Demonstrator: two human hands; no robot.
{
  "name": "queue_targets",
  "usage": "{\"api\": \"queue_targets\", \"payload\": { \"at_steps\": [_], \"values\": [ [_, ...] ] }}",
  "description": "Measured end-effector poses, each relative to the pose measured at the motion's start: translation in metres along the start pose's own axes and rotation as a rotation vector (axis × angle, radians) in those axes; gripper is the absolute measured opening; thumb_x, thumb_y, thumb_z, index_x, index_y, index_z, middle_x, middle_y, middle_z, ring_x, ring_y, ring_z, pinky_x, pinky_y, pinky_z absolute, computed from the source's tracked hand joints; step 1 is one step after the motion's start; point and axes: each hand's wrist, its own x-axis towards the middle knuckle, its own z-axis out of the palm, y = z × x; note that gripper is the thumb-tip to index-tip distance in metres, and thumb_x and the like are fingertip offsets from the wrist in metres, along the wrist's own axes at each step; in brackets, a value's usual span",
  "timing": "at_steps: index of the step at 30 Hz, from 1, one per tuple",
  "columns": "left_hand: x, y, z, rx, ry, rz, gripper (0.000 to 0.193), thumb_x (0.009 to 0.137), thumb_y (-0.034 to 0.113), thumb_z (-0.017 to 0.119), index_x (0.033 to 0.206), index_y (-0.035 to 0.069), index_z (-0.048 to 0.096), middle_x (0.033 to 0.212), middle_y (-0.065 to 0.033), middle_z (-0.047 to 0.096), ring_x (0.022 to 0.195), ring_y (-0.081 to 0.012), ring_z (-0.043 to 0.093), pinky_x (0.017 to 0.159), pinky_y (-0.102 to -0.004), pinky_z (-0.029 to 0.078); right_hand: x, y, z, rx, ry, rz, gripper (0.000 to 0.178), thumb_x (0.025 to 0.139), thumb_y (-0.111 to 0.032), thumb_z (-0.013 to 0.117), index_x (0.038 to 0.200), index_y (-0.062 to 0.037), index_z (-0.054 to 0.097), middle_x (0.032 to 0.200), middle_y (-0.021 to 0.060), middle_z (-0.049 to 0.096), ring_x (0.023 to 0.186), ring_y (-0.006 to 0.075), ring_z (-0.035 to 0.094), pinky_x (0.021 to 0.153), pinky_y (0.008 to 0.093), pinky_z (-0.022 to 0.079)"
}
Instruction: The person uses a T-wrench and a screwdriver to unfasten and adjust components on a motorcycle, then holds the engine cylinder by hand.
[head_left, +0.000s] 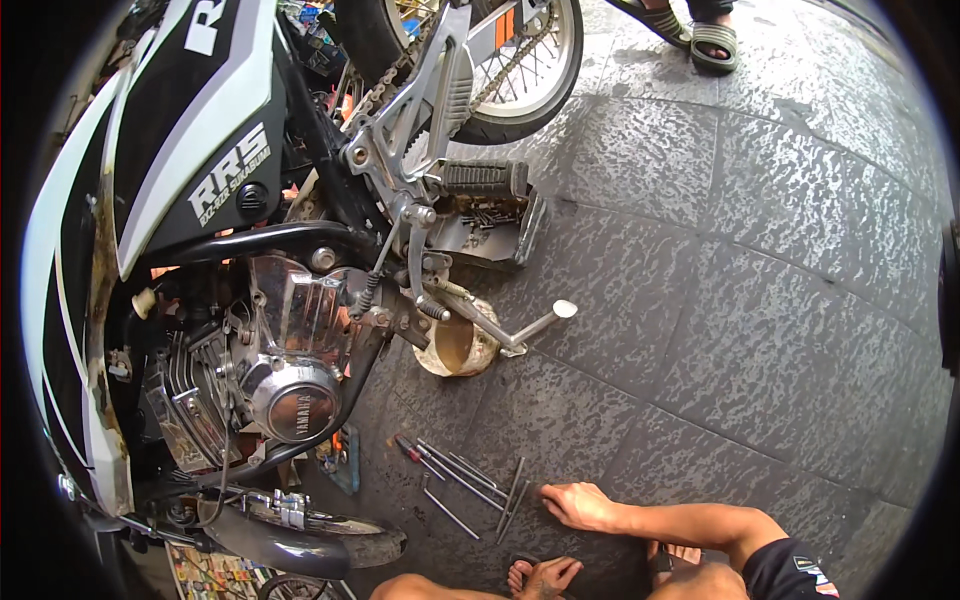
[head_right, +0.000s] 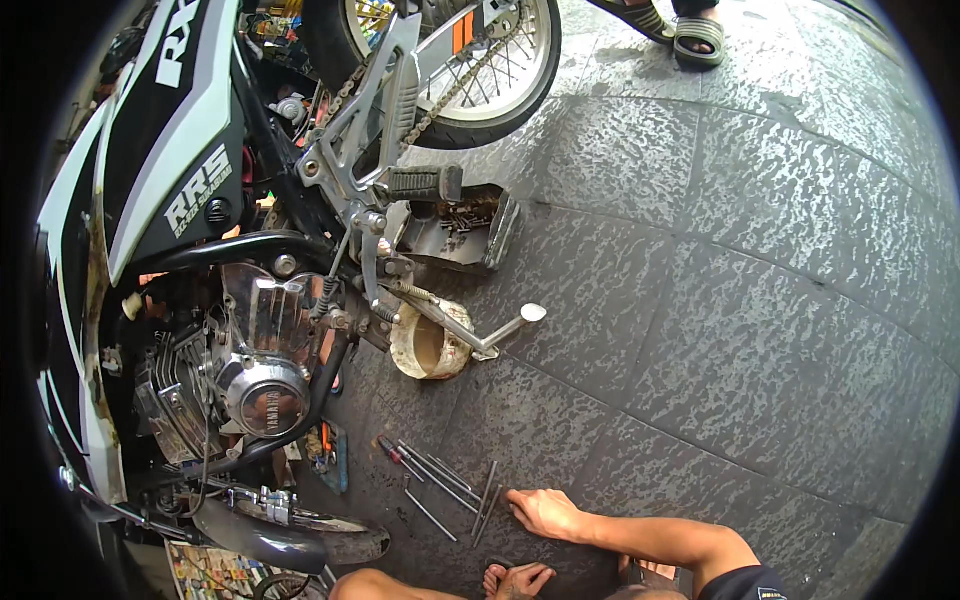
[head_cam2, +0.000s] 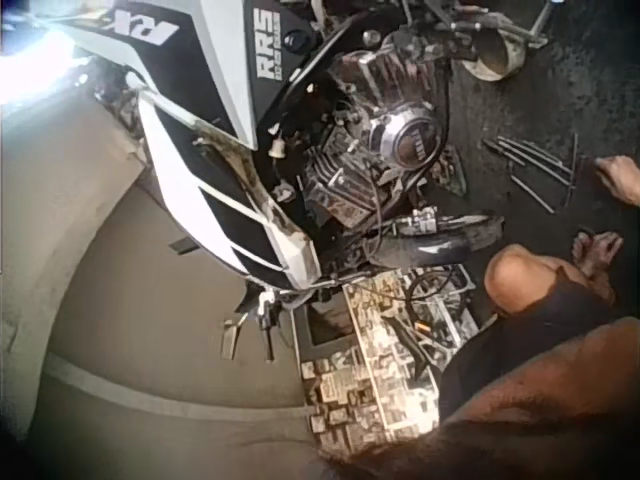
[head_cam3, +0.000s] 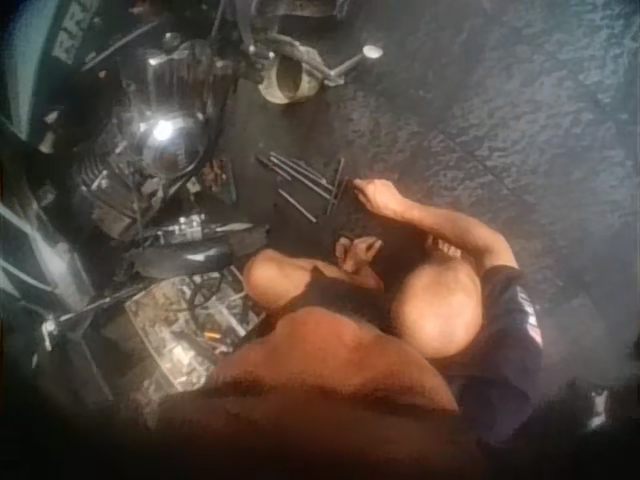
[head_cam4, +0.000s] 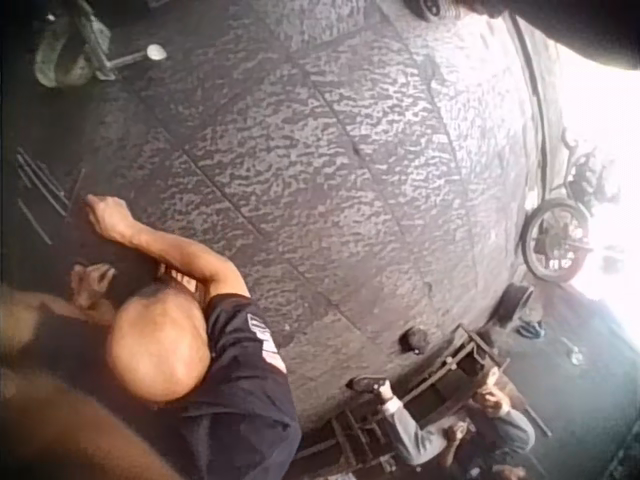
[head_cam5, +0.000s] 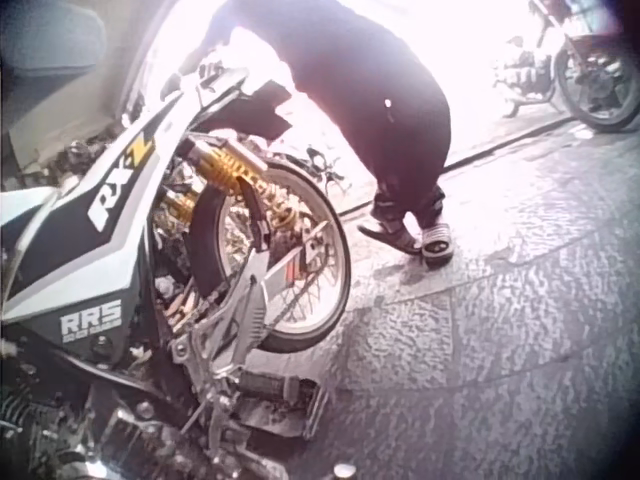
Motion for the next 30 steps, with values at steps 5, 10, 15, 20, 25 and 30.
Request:
{"api": "queue_targets", "payload": {
  "at_steps": [5,10,15,20,25,30],
  "values": [
    [0.01,-0.019,0.015,-0.396,-0.143,-0.093,0.032,0.097,0.01,0.031,0.127,0.002,0.04,0.117,-0.0292,0.046,0.107,-0.0383,0.047,0.101,-0.0534,0.033,0.0,0.015,-0.005,0.065,0.046,-0.035,0.021,0.091,-0.017,0.048,0.105,-0.0025,0.054,0.091,0.0187,0.065,0.081,0.0395,0.062,0.069,0.0485,0.051],
    [0.003,-0.042,0.049,-0.862,-0.193,-0.168,0.033,0.099,0.019,0.033,0.129,0.011,0.042,0.127,-0.0317,0.037,0.115,-0.0453,0.038,0.103,-0.0627,0.021,0.006,0.021,-0.028,0.111,0.099,0.087,0.021,0.091,-0.016,0.049,0.105,-0.003,0.058,0.09,0.0194,0.066,0.083,0.0371,0.064,0.072,0.0439,0.051],
    [-0.013,-0.058,0.07,-1.24,-0.201,-0.18,0.033,0.097,0.026,0.038,0.126,0.014,0.048,0.129,-0.028,0.039,0.118,-0.0428,0.038,0.107,-0.0582,0.018,0.01,0.011,-0.038,0.073,0.089,0.103,0.022,0.093,-0.019,0.049,0.105,-0.0044,0.059,0.088,0.0183,0.066,0.083,0.0371,0.063,0.074,0.044,0.05],
    [-0.011,-0.059,0.012,-0.736,-0.16,-0.041,0.032,0.09,0.03,0.049,0.112,0.009,0.059,0.116,-0.0166,0.056,0.112,-0.029,0.051,0.105,-0.0381,0.029,0.006,0.007,-0.04,-0.008,0.103,0.198,0.024,0.094,-0.024,0.05,0.09,-0.0022,0.058,0.074,0.0215,0.06,0.074,0.0416,0.059,0.065,0.0473,0.046],
    [-0.015,-0.063,0.002,-0.585,-0.021,0.064,0.03,0.088,0.03,0.053,0.104,0.007,0.063,0.106,-0.0148,0.06,0.105,-0.0284,0.055,0.096,-0.0376,0.037,-0.015,-0.005,-0.073,-0.235,-0.043,0.162,0.024,0.093,-0.026,0.052,0.085,-0.0038,0.057,0.071,0.0192,0.06,0.068,0.0403,0.059,0.059,0.0471,0.046],
    [-0.023,-0.065,0.013,-0.54,0.056,0.083,0.03,0.087,0.031,0.056,0.096,0.006,0.067,0.097,-0.0123,0.064,0.1,-0.0275,0.058,0.085,-0.0379,0.044,0.001,-0.061,-0.112,-0.613,-0.335,0.106,0.027,0.093,-0.033,0.05,0.091,-0.0077,0.06,0.073,0.0161,0.064,0.07,0.0375,0.062,0.061,0.0474,0.05]
  ]
}}
